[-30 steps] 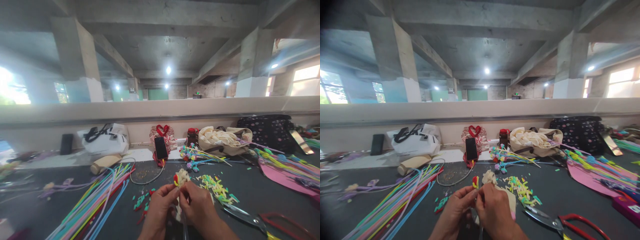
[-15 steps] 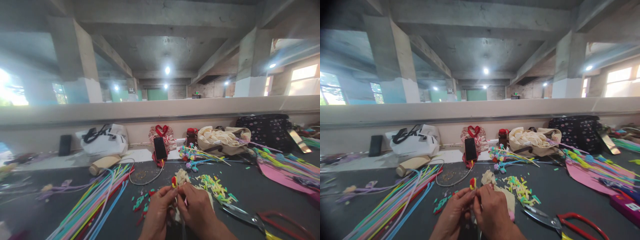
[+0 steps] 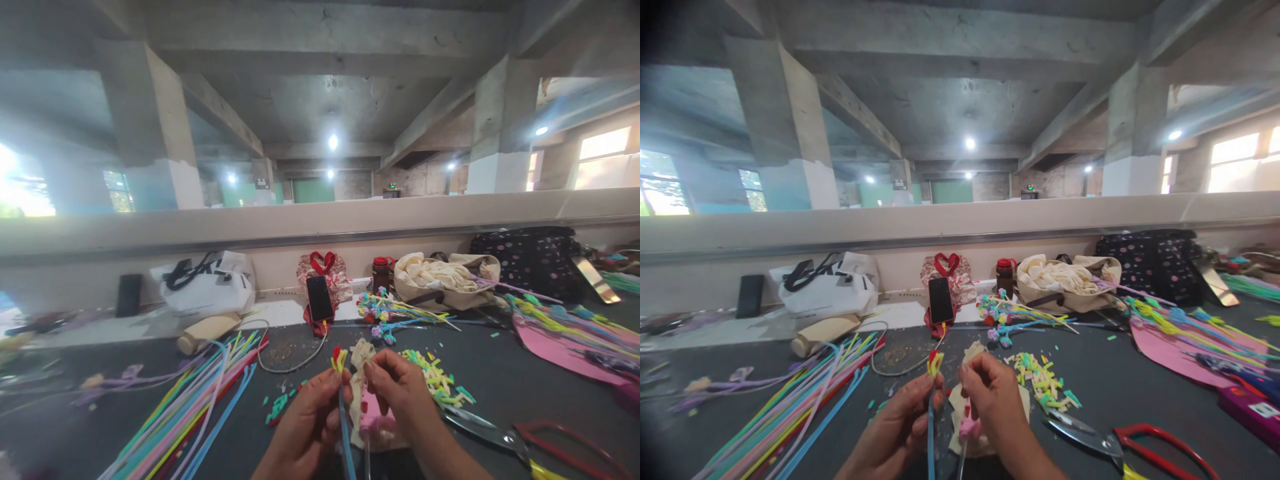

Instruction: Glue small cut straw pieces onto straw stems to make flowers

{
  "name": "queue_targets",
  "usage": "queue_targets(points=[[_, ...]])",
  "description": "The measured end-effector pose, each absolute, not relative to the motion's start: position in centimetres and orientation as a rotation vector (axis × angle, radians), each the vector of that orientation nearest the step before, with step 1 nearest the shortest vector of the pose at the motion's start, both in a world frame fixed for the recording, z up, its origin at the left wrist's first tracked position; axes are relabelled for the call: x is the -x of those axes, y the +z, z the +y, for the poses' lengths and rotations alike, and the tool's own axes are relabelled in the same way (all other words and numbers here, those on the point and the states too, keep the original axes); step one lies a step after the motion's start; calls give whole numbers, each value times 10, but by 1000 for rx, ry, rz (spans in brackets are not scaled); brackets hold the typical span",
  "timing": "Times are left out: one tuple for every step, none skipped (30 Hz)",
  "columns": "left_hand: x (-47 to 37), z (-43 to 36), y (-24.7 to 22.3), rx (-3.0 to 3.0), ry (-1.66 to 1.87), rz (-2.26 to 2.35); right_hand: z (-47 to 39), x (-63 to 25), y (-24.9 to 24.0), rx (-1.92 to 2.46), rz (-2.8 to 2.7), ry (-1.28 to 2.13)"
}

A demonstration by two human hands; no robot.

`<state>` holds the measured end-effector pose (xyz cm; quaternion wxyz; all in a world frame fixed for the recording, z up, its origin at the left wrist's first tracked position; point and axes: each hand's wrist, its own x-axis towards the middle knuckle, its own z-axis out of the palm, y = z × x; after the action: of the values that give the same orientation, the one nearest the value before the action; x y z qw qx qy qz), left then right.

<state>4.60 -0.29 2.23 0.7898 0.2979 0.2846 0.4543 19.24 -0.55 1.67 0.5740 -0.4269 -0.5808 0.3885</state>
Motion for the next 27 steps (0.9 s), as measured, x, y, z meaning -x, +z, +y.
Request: queue_targets(points=[[-46, -4, 23, -633, 985, 617, -5, -192, 18, 984, -1343, 922], [-47, -4, 23, -636, 982, 626, -5, -192, 19, 973, -1328, 928], [-47, -5, 24, -647, 980, 638, -5, -192, 20, 967, -1316, 933], [-48, -6, 25, -667, 979, 651, -5, -192, 21, 964, -1306, 937], [-48, -7, 25, -696, 977, 663, -5, -192, 21, 962, -1300, 940], [-49, -7, 26, -731, 972, 678, -5, -193, 22, 959, -1299, 947], [-50, -8, 27, -771, 967, 699, -5, -193, 22, 957, -1300, 957], [-51, -8, 27, -816, 964, 724, -5, -193, 22, 952, -1300, 970], [-52, -8, 27, -862, 967, 754, -5, -193, 22, 944, -1299, 985], [-52, -7, 26, -907, 973, 785, -5, -194, 21, 934, -1296, 1002], [-53, -6, 25, -949, 987, 812, -5, -194, 21, 922, -1291, 1017], [-53, -4, 23, -993, 1002, 834, -4, -195, 21, 909, -1283, 1032], [-54, -2, 21, -1035, 1017, 854, -4, -195, 21, 895, -1278, 1045], [-54, 0, 19, -1079, 1024, 867, -4, -195, 20, 881, -1274, 1056], [-53, 2, 17, -1118, 1026, 883, -4, -195, 20, 868, -1266, 1064], [-53, 4, 15, -1155, 1020, 894, -3, -196, 20, 855, -1256, 1065], [-53, 5, 14, -1185, 1012, 904, -3, -196, 20, 845, -1247, 1062], [-52, 5, 14, -1207, 1004, 909, -4, -196, 20, 839, -1242, 1056], [-52, 5, 14, -1227, 999, 907, -4, -196, 20, 837, -1238, 1046], [-52, 4, 15, -1247, 998, 906, -4, -197, 20, 841, -1238, 1034], [-52, 3, 16, -1266, 1000, 912, -4, -197, 20, 852, -1245, 1021], [-52, 2, 16, -1285, 1001, 919, -4, -197, 20, 868, -1255, 1006], [-52, 1, 17, -1301, 1002, 930, -4, -197, 20, 886, -1263, 991], [-52, 1, 18, -1317, 997, 945, -4, -197, 20, 904, -1274, 977], [-52, 0, 19, -1334, 991, 963, -3, -197, 20, 921, -1288, 968], [-52, -1, 19, -1350, 984, 978, -3, -197, 20, 933, -1304, 962], [-52, -1, 19, -1368, 983, 990, -3, -197, 20, 942, -1320, 957]])
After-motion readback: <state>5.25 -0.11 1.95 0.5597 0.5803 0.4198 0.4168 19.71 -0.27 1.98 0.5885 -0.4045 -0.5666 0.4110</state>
